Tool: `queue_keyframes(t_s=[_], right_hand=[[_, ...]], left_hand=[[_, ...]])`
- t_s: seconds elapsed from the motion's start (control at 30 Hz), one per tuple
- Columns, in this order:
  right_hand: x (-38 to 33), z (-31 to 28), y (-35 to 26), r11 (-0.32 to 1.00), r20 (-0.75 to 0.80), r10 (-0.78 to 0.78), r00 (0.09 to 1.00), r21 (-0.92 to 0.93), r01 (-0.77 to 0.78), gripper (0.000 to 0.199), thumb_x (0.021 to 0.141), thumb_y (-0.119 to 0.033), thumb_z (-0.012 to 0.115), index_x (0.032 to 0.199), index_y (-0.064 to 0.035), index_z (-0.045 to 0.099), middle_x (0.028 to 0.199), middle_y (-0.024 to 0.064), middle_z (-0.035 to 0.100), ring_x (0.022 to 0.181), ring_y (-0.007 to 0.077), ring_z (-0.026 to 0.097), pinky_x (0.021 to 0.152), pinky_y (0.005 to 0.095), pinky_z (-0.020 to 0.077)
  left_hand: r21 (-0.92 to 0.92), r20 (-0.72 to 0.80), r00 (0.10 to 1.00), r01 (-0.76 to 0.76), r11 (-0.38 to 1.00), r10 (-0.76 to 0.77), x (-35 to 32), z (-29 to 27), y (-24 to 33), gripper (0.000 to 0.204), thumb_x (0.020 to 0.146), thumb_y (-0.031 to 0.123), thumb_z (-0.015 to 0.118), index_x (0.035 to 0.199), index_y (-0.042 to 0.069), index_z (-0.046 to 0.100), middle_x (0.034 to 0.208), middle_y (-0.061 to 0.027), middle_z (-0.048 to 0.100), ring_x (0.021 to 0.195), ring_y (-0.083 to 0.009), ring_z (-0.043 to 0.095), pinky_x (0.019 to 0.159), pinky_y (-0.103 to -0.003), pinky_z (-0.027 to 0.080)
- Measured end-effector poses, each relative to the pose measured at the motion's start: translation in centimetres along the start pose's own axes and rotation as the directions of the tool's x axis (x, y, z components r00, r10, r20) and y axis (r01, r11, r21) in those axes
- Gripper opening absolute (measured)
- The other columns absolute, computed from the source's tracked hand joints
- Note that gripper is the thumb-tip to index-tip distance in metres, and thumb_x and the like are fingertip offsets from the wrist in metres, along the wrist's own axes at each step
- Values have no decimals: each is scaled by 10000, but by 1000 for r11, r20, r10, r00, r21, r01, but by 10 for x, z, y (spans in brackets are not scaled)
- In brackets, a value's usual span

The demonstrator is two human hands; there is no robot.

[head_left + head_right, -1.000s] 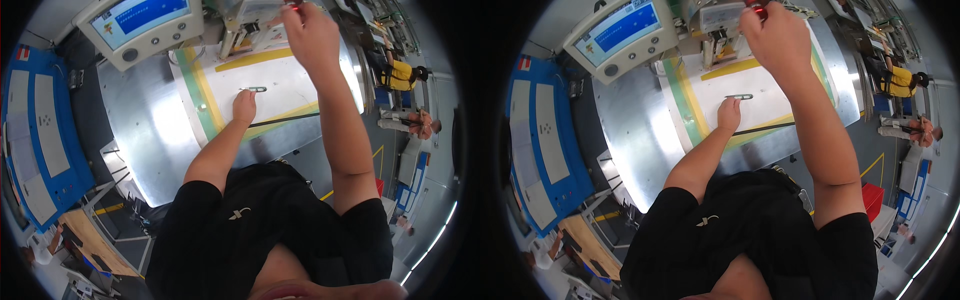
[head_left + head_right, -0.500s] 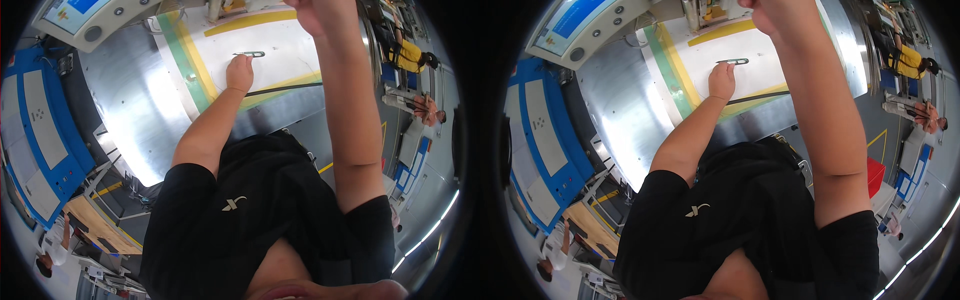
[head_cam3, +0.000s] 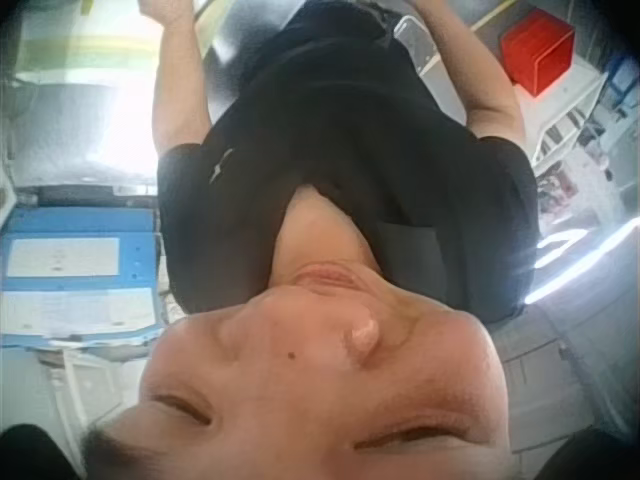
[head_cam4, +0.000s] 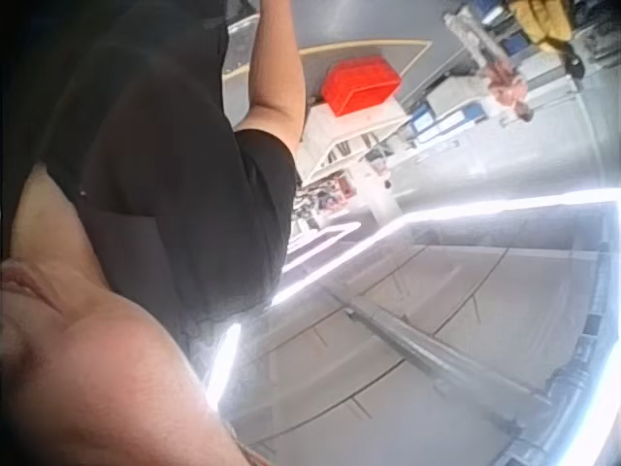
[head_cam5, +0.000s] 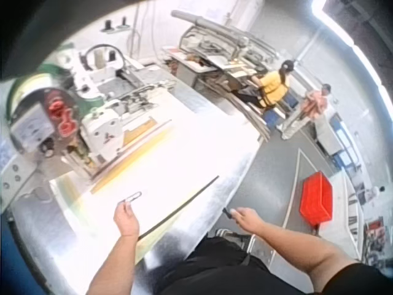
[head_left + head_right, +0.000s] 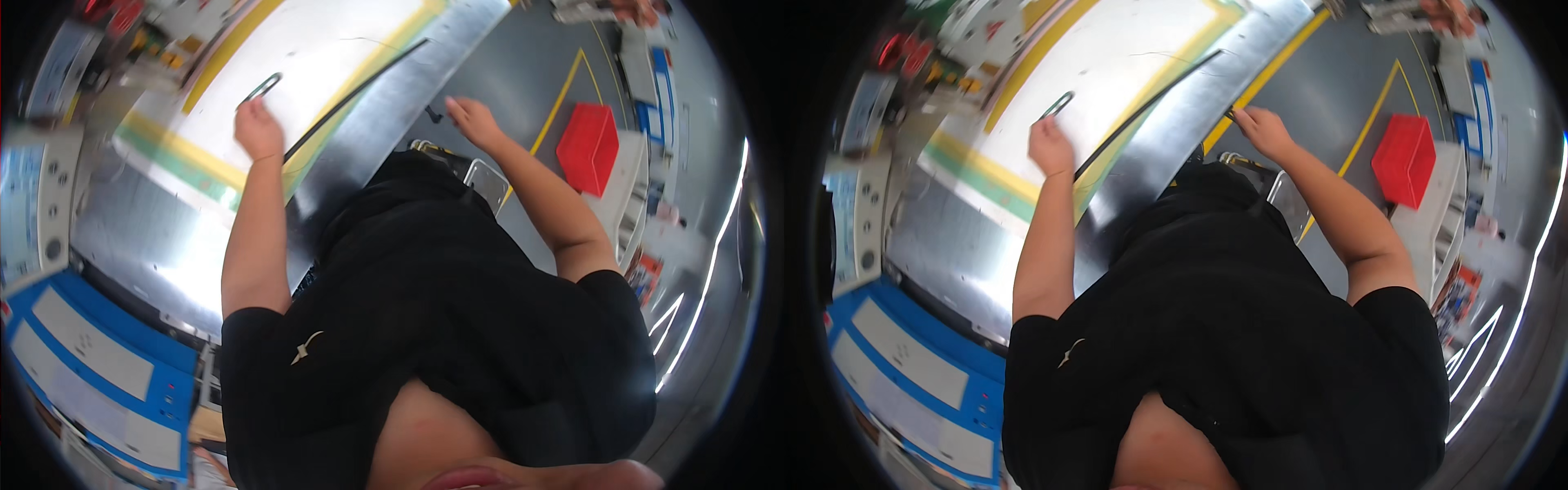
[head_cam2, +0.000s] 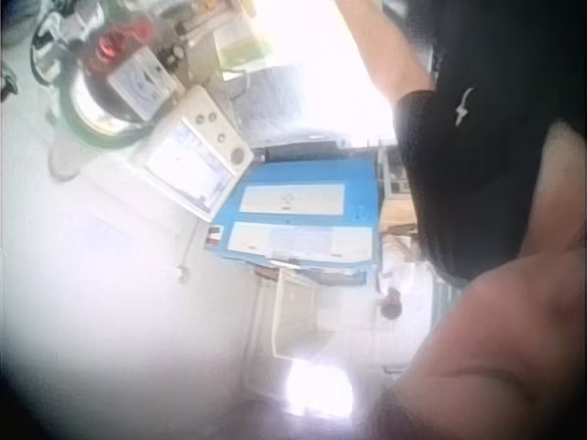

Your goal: The person aligns a black strip onto a white board with colored borders and secures it using a machine. They then use shears to trim a small piece of material and place it into the machine. The person continues to adjust the strip and the board throughout the process.

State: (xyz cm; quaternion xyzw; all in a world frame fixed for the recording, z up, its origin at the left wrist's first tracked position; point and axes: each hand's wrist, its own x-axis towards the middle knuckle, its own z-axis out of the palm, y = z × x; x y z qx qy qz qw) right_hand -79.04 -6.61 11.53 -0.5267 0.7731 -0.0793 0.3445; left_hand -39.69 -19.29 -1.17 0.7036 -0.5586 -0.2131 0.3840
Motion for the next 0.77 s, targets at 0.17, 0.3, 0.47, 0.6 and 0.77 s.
queue_keyframes(t_s=[0.17,0.3,0.47,0.6,0.77], right_hand=[[-182,7,273,662,20,718,695,-328,-674,617,971,-568,599,1130,16,724,1091,251,737,993,431,719,868,487,568],[-290,40,321,271,151,947,285,105,-957,392,982,-397,666,1016,-7,695,825,143,703,670,274,693,583,442,580],[-328,111,348,250,275,866,418,486,-837,233,959,-247,647,831,-53,643,680,64,595,554,179,596,463,368,477],[-176,37,243,709,-68,629,775,460,-535,365,904,-412,689,1002,-67,757,969,184,740,965,381,708,853,485,552],[-60,-80,168,813,-266,-41,963,551,187,397,925,-456,713,1009,-71,762,931,150,759,888,333,736,783,424,572]], left_hand=[[-77,104,991,97,992,-89,1,-8,-8,241,1033,210,620,954,-11,675,780,-124,677,682,-245,632,677,-386,528],[-196,274,943,245,950,-187,11,-25,-9,236,1069,203,583,961,-2,625,725,-28,569,609,-105,516,526,-277,458],[-137,542,840,108,985,-17,9,-6,34,331,1067,237,575,790,65,522,660,9,498,576,-92,444,520,-272,386],[-159,763,646,156,975,22,-28,58,139,292,1071,182,541,811,50,538,655,-36,541,524,-97,502,481,-264,384],[-151,966,256,473,868,29,-119,187,305,197,1072,186,584,911,75,562,710,-37,587,567,-109,539,494,-242,438]])
